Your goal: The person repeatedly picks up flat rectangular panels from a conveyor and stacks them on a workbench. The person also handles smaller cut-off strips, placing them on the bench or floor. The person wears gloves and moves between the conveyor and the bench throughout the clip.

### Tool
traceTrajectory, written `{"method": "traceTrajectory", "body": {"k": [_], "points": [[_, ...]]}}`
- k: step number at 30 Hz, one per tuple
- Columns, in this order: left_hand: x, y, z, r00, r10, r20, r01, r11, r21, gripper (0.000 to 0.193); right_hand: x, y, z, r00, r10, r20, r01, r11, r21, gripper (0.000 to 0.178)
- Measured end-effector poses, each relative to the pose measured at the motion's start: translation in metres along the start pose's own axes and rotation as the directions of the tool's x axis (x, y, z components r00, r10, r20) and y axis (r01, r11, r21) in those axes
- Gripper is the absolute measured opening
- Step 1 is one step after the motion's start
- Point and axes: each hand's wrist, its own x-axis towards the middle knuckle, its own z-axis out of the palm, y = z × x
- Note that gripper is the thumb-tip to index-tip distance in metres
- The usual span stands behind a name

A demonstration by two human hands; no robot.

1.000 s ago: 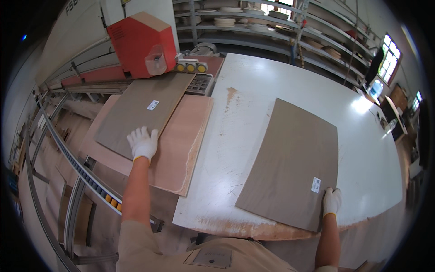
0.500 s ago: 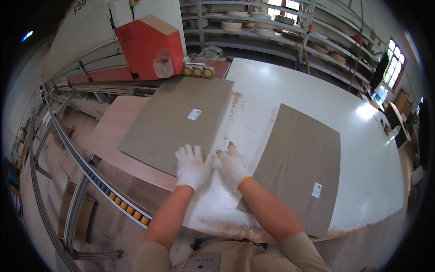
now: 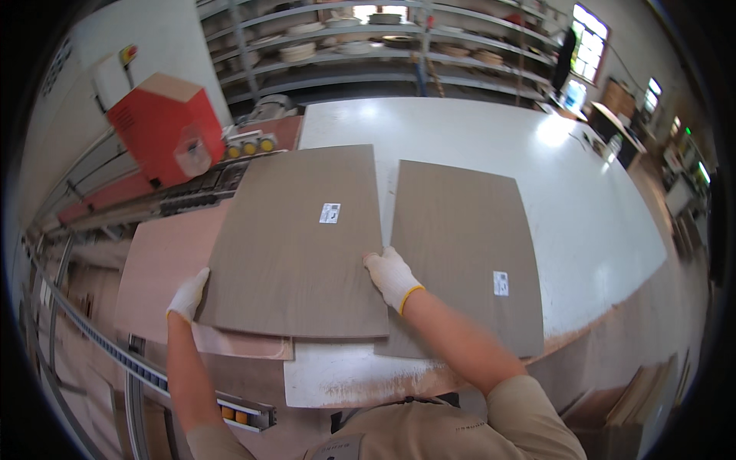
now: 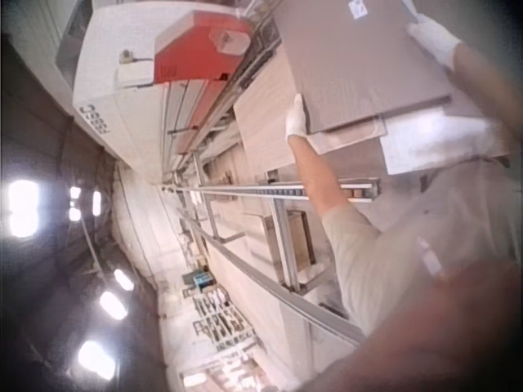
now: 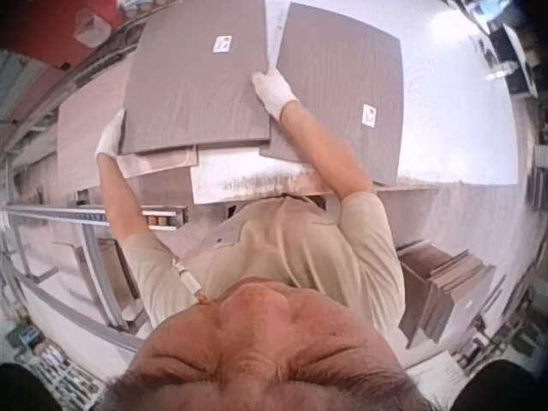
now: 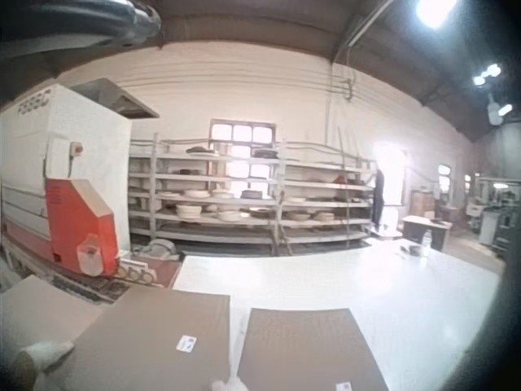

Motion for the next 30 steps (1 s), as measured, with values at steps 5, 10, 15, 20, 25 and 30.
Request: {"method": "traceTrajectory", "body": {"k": [5, 10, 15, 20, 25, 30], "points": [[-0.054, 0.038, 0.035, 0.963, 0.143, 0.23, -0.107, 0.981, -0.164, 0.054, -0.015, 0.011, -0.065, 0.988, -0.106, -0.112, 0.086, 0.982, -0.171, 0.056], [-0.129, 0.072, 0.071, 0.942, 0.169, 0.288, -0.073, 0.945, -0.318, 0.053, -0.044, 0.052, -0.134, 0.97, -0.169, -0.174, 0.135, 0.972, -0.195, 0.05], [-0.17, 0.122, 0.125, 0.861, 0.283, 0.422, -0.038, 0.864, -0.503, 0.046, -0.069, 0.111, -0.205, 0.906, -0.264, -0.33, 0.273, 0.962, -0.019, 0.045], [-0.184, 0.141, 0.171, 0.823, 0.257, 0.506, -0.017, 0.903, -0.43, 0.045, -0.096, 0.119, -0.248, 0.927, -0.105, -0.359, 0.106, 0.994, -0.017, 0.041], [-0.191, 0.15, 0.214, 0.805, 0.28, 0.523, -0.05, 0.911, -0.41, 0.049, -0.099, 0.142, -0.284, 0.914, -0.049, -0.403, 0.072, 0.997, 0.042, 0.041], [-0.193, 0.164, 0.23, 0.807, 0.293, 0.512, -0.224, 0.955, -0.194, 0.055, -0.084, 0.144, -0.308, 0.903, -0.098, -0.418, 0.017, 0.981, -0.191, 0.05]]}}
